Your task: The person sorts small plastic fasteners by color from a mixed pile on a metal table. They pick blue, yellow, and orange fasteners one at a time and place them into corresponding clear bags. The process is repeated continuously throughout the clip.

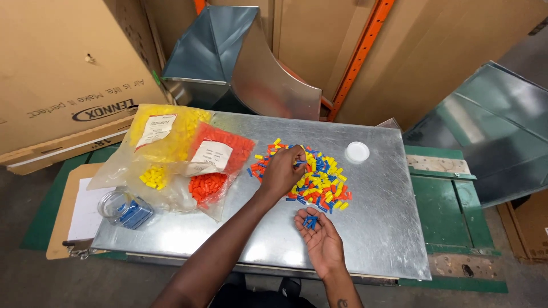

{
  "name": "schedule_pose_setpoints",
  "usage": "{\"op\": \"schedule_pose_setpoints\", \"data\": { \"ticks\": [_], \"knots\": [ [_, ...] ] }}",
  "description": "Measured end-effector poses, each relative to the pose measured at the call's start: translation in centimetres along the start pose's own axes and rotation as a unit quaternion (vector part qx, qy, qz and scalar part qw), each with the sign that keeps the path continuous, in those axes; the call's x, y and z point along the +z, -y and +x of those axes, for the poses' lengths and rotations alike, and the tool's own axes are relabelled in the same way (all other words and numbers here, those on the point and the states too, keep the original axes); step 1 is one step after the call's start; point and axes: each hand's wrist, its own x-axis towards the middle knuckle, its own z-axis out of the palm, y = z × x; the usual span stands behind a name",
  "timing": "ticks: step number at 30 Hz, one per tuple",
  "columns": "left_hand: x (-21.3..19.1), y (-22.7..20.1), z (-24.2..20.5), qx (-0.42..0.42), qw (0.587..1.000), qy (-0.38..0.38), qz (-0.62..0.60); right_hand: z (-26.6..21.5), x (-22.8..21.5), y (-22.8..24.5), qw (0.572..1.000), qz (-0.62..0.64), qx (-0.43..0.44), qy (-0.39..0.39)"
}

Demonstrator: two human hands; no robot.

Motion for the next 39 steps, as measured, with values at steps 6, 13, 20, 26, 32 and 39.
{"op": "schedule_pose_setpoints", "data": {
  "ticks": [6, 13, 20, 26, 32, 39],
  "knots": [
    [-1.6, -0.3, -4.9, 0.061, 0.993, -0.017, -0.096, 0.9, 1.3, -1.2, 1.000, -0.005, 0.003, 0.029],
    [-3.5, 2.0, -12.9, 0.155, 0.978, 0.088, 0.106, 6.7, -0.9, -5.9, 0.991, 0.085, 0.047, 0.089],
    [-11.0, 2.3, -18.2, 0.127, 0.987, -0.069, -0.069, 3.4, 4.7, -9.5, 0.991, 0.014, 0.108, 0.080],
    [-14.7, 6.3, -22.8, 0.003, 0.973, -0.209, -0.102, 0.9, 10.4, -13.1, 0.969, -0.061, 0.152, 0.186],
    [-19.9, 9.3, -25.4, -0.037, 0.917, -0.389, -0.075, 0.8, 18.5, -18.0, 0.948, -0.105, 0.158, 0.256],
    [-25.0, 11.6, -26.5, -0.056, 0.875, -0.475, -0.075, 1.2, 28.5, -24.5, 0.906, -0.158, 0.134, 0.368]
  ]
}}
